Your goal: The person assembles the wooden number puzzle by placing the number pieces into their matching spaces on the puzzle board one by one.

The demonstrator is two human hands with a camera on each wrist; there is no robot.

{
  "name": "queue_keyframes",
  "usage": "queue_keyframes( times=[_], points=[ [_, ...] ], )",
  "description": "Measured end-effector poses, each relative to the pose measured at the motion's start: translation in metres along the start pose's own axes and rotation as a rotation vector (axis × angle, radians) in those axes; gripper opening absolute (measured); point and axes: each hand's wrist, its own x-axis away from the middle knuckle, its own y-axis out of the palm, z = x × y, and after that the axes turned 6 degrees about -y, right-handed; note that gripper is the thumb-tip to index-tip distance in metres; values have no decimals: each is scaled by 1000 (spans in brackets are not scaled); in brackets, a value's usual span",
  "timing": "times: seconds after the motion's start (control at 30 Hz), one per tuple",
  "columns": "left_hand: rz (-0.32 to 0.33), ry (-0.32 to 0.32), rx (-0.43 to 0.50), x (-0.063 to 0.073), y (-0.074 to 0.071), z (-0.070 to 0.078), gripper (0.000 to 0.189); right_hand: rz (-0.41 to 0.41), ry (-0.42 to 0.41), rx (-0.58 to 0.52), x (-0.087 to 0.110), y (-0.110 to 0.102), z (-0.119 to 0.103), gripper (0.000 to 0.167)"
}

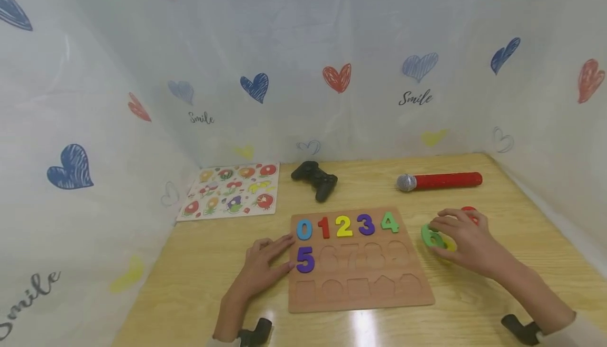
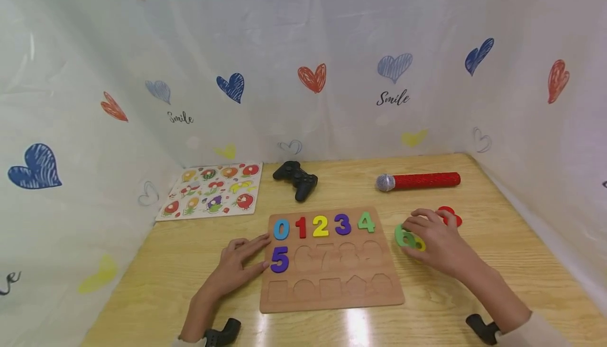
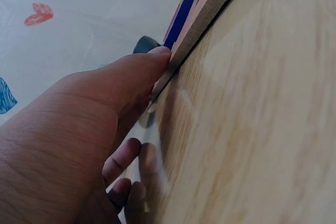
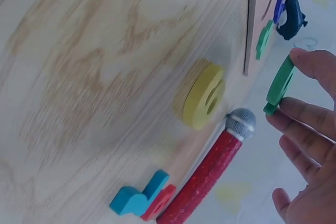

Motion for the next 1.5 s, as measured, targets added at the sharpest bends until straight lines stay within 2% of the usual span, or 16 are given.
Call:
queue_keyframes(
  times=[0.3, 0.93, 1.5],
  points=[
    [11, -9, 3, 2, -5, 2, 58, 48, -87, 15, -15, 2, -17, 43],
    [8, 4, 0, 0, -3, 4, 59, 17, -110, 36, -22, 12, -37, 39],
    [37, 35, -13, 0, 0, 4, 56, 25, -129, -1, -27, 21, -51, 44]
  ],
)
